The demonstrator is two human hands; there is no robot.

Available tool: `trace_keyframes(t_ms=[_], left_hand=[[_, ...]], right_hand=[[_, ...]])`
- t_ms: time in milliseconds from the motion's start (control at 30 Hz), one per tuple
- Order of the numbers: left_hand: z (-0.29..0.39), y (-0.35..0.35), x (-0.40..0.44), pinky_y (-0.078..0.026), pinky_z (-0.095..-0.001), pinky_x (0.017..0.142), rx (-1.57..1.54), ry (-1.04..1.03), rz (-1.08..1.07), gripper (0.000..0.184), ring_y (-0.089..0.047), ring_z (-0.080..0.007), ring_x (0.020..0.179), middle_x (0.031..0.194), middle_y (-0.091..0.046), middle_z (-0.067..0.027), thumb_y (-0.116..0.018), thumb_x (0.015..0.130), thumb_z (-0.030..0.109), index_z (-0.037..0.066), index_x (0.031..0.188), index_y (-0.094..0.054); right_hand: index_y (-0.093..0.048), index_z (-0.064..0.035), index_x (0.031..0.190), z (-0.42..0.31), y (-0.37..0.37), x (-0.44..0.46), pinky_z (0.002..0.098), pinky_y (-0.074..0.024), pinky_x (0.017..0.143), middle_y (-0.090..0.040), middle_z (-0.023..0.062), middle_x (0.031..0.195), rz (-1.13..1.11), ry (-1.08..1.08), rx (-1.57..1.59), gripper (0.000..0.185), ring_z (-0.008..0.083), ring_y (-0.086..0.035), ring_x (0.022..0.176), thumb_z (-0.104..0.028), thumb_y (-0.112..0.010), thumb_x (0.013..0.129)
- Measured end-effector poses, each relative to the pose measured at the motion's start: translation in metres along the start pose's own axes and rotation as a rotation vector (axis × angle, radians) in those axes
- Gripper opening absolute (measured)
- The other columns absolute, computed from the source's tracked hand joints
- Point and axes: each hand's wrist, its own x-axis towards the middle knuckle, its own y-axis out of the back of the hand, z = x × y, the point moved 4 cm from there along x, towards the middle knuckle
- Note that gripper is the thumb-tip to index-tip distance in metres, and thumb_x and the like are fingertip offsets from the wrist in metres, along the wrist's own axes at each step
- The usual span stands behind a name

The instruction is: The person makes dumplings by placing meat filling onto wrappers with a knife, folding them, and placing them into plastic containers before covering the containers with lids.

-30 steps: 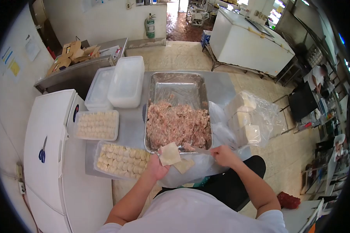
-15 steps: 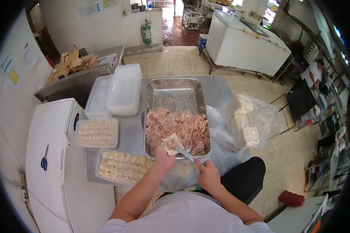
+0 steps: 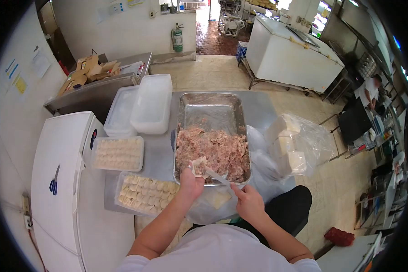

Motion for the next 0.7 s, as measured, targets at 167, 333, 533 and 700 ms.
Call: trace_keyframes(t_ms=[167, 333, 533, 700], left_hand=[[-0.004, -0.006, -0.006, -0.047, -0.0531, 0.105, 0.057, 0.067, -0.05, 0.043, -0.061, -0.0342, 0.113, 0.121, -0.063, -0.0171, -0.036, 0.111, 0.033, -0.002, 0.129, -0.054], [-0.003, -0.009, -0.005, -0.048, -0.0513, 0.102, 0.147, 0.09, -0.163, 0.046, -0.061, -0.0333, 0.11, 0.116, -0.064, -0.0151, -0.037, 0.11, 0.038, 0.0, 0.128, -0.056], [0.048, -0.017, -0.03, -0.054, -0.0405, 0.09, 0.736, 0.166, -0.3, 0.032, -0.068, -0.0276, 0.1, 0.114, -0.07, -0.0112, -0.057, 0.103, 0.023, -0.002, 0.123, -0.061], [0.053, -0.028, -0.041, -0.055, -0.033, 0.075, 1.527, -0.104, -0.48, 0.028, -0.069, -0.0171, 0.086, 0.098, -0.075, -0.006, -0.081, 0.081, 0.006, 0.002, 0.107, -0.07]], right_hand=[[-0.071, -0.0221, 0.128, -0.011, -0.01, 0.007, 0.0431, -0.0516, 0.062, -0.057, 0.0082, 0.081, 0.103, 0.059, -0.02, 0.05, 0.0286, -0.061, 0.072, -0.003, -0.064, 0.082], [-0.07, -0.0192, 0.132, -0.006, -0.029, 0.006, 0.04, -0.051, 0.063, -0.061, 0.0105, 0.085, -0.071, 0.013, -0.028, 0.05, 0.0286, -0.063, 0.076, -0.005, -0.063, 0.085], [-0.068, -0.0185, 0.135, 0.023, -0.067, -0.003, 0.035, -0.0486, 0.065, -0.068, 0.015, 0.082, -0.403, -0.606, 1.122, 0.044, 0.0321, -0.064, 0.073, -0.006, -0.061, 0.094], [-0.07, -0.022, 0.132, 0.004, -0.034, 0.004, 0.037, -0.0499, 0.067, -0.066, 0.0124, 0.083, -0.248, -0.165, 0.657, 0.042, 0.0289, -0.064, 0.074, -0.005, -0.061, 0.095]])
